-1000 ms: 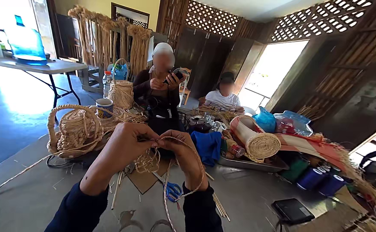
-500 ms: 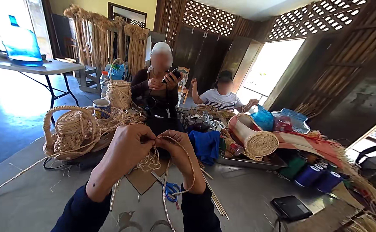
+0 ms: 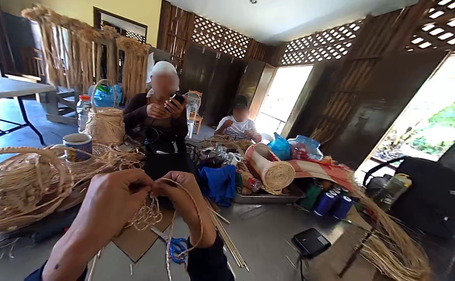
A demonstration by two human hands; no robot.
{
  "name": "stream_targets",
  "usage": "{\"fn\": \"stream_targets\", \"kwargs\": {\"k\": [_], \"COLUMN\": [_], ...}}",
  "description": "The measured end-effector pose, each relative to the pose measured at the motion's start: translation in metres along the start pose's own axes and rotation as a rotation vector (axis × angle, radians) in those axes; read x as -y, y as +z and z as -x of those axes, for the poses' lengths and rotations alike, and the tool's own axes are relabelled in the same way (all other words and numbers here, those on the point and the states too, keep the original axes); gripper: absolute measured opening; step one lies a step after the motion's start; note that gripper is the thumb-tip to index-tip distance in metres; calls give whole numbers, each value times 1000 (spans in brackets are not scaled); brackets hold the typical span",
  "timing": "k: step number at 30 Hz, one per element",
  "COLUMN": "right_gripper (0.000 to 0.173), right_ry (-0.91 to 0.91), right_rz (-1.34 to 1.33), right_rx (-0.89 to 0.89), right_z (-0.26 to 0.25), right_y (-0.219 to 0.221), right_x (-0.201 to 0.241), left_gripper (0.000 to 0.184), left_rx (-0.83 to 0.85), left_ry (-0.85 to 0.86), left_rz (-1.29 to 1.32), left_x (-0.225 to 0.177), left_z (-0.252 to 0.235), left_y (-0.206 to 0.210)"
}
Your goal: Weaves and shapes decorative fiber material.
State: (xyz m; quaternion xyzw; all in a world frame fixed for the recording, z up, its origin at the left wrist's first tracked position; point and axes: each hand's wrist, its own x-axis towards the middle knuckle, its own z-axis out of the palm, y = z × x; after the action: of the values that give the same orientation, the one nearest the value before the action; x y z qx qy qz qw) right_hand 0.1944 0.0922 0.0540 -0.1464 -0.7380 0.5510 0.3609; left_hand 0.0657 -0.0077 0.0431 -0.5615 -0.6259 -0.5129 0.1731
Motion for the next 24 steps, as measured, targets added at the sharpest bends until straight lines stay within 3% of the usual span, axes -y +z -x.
{"fn": "stream_targets", "kwargs": {"k": [4,10,13,17,21,24], "right_gripper": [7,15,33,55,53,51], "right_ry": [14,14,9,42,42,139], "right_rz": [-11,71,27,-294,-765,-796], "right_rx": [85,42,51,77,-75,-204], "right_z": [-2,0,1,-2,-10,-15], "right_y": [-3,-10,-14,-19,-20,-20], "right_x": [0,3,3,-2,-14,-17], "left_gripper": [3,8,10,12,17,16], "left_rx": [34,106,122,188,269,278], "left_ry": [-58,-150,-159,-181,-239,-244], "left_rz": [14,55,80,89,100,115], "left_x": [6,9,13,19,29,43], "left_z": [0,0,0,-1,-3,-2], "left_y": [-3,-11,-12,-16,-21,-23]}}
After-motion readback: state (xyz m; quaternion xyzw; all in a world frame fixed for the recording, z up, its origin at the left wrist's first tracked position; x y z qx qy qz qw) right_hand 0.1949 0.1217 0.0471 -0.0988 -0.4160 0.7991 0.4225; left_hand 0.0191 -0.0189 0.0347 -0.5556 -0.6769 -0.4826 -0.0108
